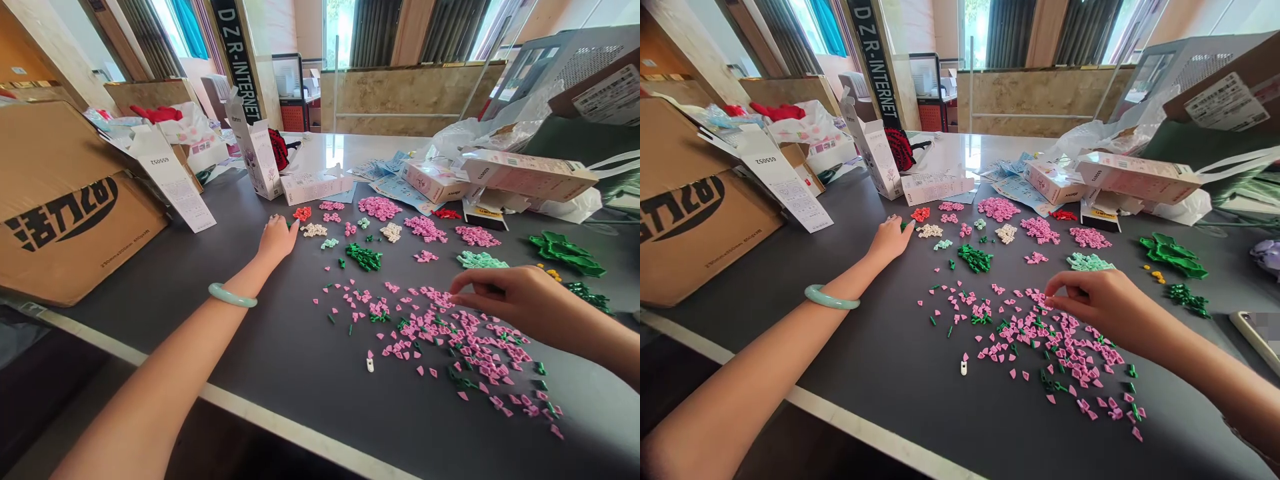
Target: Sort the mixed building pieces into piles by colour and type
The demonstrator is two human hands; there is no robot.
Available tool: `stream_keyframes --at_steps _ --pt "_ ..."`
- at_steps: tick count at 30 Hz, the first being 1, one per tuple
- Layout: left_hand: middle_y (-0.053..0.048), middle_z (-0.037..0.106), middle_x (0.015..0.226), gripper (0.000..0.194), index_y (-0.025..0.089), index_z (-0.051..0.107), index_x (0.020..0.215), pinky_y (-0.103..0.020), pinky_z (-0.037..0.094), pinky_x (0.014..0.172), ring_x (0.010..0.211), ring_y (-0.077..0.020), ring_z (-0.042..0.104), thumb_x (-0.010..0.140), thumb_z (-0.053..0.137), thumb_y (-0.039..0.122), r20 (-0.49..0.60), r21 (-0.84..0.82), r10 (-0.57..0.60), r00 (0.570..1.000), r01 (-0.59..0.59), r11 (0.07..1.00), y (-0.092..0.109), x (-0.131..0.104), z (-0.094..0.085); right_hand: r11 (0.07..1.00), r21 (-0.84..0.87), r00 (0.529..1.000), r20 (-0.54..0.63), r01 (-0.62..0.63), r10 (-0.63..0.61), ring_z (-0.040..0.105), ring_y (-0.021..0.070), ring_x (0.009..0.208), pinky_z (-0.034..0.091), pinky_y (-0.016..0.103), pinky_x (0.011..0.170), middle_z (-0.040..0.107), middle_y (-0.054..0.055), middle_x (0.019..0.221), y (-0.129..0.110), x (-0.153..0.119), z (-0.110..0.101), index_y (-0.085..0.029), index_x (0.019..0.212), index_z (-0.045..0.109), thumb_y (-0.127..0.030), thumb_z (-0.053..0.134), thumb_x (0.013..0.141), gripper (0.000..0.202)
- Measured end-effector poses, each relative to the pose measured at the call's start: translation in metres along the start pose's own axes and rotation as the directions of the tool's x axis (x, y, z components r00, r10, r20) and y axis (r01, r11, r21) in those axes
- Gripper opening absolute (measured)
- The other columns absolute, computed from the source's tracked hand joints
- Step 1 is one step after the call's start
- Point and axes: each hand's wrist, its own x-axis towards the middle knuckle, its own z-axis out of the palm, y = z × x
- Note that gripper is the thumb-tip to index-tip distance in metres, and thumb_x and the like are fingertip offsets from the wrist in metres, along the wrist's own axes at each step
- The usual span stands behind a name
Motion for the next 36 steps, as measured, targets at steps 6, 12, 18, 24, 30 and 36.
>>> stream_keyframes --at_steps 6,12,18,24,30,36 --pt "-0.01 0.057 0.121 0.033 0.016 0.056 0.117 -0.046 0.05 0.09 0.106 -0.0237 0.058 0.092 0.056 0.037 0.014 0.01 -0.041 0.999 0.041 0.999 -0.002 0.003 0.002 0.996 0.029 0.996 -0.026 -0.083 0.084 0.032 0.0158 0.044 0.025 0.032 0.047 0.038 -0.001 0.045 0.003 -0.014 0.001 -0.028 0.07 0.07 -0.088 0.04 0.064 0.067" --pt "-0.011 0.055 0.124 0.034 0.016 0.055 0.119 -0.049 0.048 0.094 0.11 -0.0255 0.056 0.091 0.057 0.036 -0.007 0.044 -0.069 0.998 0.069 0.997 -0.005 0.01 0.005 0.983 0.029 0.982 -0.032 -0.184 0.185 0.034 0.0171 0.043 0.028 0.033 0.046 0.043 0.002 0.044 0.001 -0.025 -0.005 -0.032 0.066 0.071 -0.097 0.035 0.049 0.077" --pt "-0.011 0.054 0.126 0.036 0.016 0.054 0.121 -0.05 0.047 0.094 0.112 -0.0262 0.055 0.091 0.057 0.035 -0.015 0.079 -0.071 0.997 0.072 0.994 -0.008 0.025 0.01 0.966 0.056 0.967 -0.023 -0.253 0.255 0.039 0.0183 0.043 0.032 0.034 0.047 0.05 0.005 0.046 0.003 -0.037 -0.005 -0.034 0.066 0.071 -0.098 0.036 0.046 0.076" --pt "-0.01 0.056 0.122 0.033 0.016 0.056 0.118 -0.047 0.05 0.091 0.107 -0.0245 0.057 0.091 0.057 0.035 -0.014 0.094 -0.037 0.999 0.039 0.995 -0.011 0.036 0.011 0.959 0.073 0.959 -0.049 -0.274 0.278 0.034 0.0176 0.038 0.029 0.033 0.042 0.047 0.005 0.042 0.005 -0.046 -0.008 -0.035 0.062 0.071 -0.097 0.038 0.046 0.072" --pt "-0.01 0.058 0.119 0.031 0.016 0.056 0.116 -0.045 0.051 0.089 0.104 -0.0231 0.059 0.091 0.057 0.034 0.003 0.102 -0.041 0.999 0.041 0.994 -0.011 0.047 0.009 0.931 0.138 0.936 -0.051 -0.338 0.347 0.035 0.0182 0.042 0.028 0.034 0.045 0.047 0.005 0.044 0.012 -0.051 -0.003 -0.035 0.061 0.071 -0.096 0.042 0.044 0.07" --pt "-0.009 0.059 0.117 0.031 0.016 0.057 0.115 -0.044 0.052 0.087 0.102 -0.0226 0.059 0.091 0.057 0.035 0.005 0.096 -0.089 0.996 0.088 0.992 -0.011 0.055 0.007 0.935 0.162 0.941 -0.068 -0.316 0.33 0.036 0.019 0.043 0.025 0.034 0.045 0.044 0.003 0.046 0.027 -0.055 0.007 -0.035 0.066 0.07 -0.082 0.052 0.06 0.051"
